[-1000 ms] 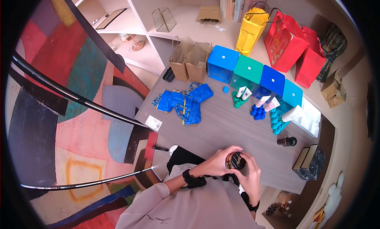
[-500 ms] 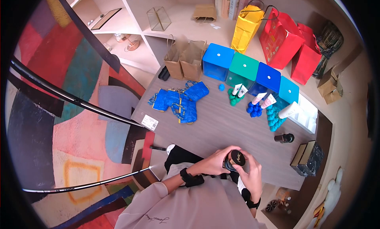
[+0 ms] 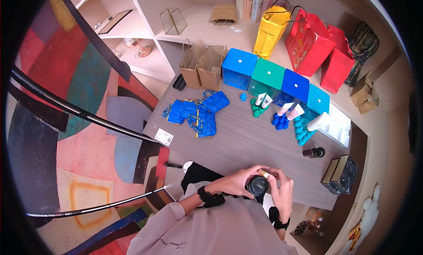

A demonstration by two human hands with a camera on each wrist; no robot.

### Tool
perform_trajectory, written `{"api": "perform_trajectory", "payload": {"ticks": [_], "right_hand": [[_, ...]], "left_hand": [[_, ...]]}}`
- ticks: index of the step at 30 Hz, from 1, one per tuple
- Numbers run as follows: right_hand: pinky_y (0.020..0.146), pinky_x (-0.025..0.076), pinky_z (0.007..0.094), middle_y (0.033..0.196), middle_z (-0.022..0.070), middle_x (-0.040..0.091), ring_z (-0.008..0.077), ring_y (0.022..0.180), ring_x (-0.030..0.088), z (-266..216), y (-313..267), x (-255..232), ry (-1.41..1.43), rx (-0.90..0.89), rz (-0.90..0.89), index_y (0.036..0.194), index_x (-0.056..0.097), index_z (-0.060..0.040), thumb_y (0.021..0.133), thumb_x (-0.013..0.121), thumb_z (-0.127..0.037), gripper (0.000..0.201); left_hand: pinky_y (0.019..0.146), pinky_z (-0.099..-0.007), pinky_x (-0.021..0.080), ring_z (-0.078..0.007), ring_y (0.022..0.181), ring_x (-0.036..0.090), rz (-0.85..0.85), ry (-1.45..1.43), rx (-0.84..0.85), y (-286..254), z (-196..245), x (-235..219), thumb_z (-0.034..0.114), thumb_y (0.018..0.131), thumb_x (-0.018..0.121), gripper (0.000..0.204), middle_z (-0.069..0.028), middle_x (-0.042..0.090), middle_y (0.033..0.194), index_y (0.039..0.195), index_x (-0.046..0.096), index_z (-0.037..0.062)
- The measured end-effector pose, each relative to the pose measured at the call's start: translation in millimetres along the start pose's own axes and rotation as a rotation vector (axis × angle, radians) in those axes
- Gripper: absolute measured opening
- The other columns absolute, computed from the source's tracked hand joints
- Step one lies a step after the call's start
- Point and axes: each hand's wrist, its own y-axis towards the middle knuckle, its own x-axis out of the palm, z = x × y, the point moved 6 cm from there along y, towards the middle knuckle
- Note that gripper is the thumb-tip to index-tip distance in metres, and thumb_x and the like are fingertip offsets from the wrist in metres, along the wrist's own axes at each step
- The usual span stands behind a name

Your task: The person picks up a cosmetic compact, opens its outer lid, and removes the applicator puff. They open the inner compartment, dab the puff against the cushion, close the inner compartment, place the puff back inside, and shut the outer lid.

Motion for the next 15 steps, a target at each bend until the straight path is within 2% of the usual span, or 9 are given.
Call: {"api": "perform_trajectory", "payload": {"ticks": [4,7,8,10,14,15], "right_hand": [[0.081,0.059,0.0443,0.099,0.027,0.078,0.0434,0.09,0.078,8.0,0.1,-2.0,-0.014,0.054,0.039,0.116,0.072,0.0048,0.101,0.068,-0.019,0.029],[0.082,0.059,0.0449,0.1,0.0276,0.078,0.0436,0.092,0.078,4.4,0.5,-4.1,-0.021,0.03,0.041,0.117,0.072,0.004,0.101,0.067,-0.019,0.028],[0.082,0.059,0.0449,0.1,0.0276,0.078,0.0436,0.092,0.078,6.4,-0.1,-4.4,-0.026,0.057,0.051,0.117,0.072,0.004,0.101,0.067,-0.019,0.028],[0.083,0.059,0.0448,0.101,0.0282,0.077,0.0439,0.094,0.077,3.4,0.8,-3.7,0.032,-0.013,0.058,0.118,0.071,0.0038,0.102,0.066,-0.019,0.028],[0.085,0.059,0.0426,0.107,0.026,0.077,0.0394,0.098,0.078,-1.6,1.6,-4.5,0.113,0.001,0.084,0.119,0.07,0.0056,0.102,0.067,-0.011,0.024],[0.086,0.06,0.042,0.113,0.0242,0.076,0.0355,0.098,0.078,3.0,1.7,-2.1,0.152,-0.013,0.077,0.124,0.067,0.0065,0.102,0.067,-0.008,0.027]], "left_hand": [[0.122,-0.0376,0.044,-0.0192,0.147,0.048,-0.046,-0.09,-0.027,0.0,-2.7,2.7,-0.016,0.074,0.085,0.115,-0.0096,0.05,0.156,0.168,0.024,0.0089],[0.123,-0.0376,0.043,-0.0193,0.148,0.047,-0.026,-0.091,0.03,0.4,-7.9,1.2,-0.017,0.073,0.085,0.118,-0.0109,0.048,0.158,0.169,0.022,0.008],[0.123,-0.0374,0.042,-0.0198,0.148,0.048,-0.022,-0.096,0.002,0.4,-9.2,0.5,-0.017,0.073,0.086,0.119,-0.0113,0.047,0.159,0.17,0.022,0.0091],[0.122,-0.0378,0.043,-0.0205,0.147,0.049,0.021,-0.071,-0.043,-2.6,-5.6,-1.9,-0.016,0.074,0.086,0.119,-0.0115,0.048,0.159,0.17,0.022,0.0102],[0.121,-0.0382,0.044,-0.0202,0.145,0.05,0.062,-0.105,-0.008,-2.2,11.1,-4.1,-0.016,0.074,0.086,0.118,-0.0135,0.05,0.155,0.169,0.022,0.0116],[0.121,-0.0382,0.044,-0.0202,0.145,0.05,0.055,-0.107,-0.009,-0.4,7.8,-4.0,-0.016,0.074,0.086,0.118,-0.0135,0.05,0.155,0.169,0.022,0.0116]]}}
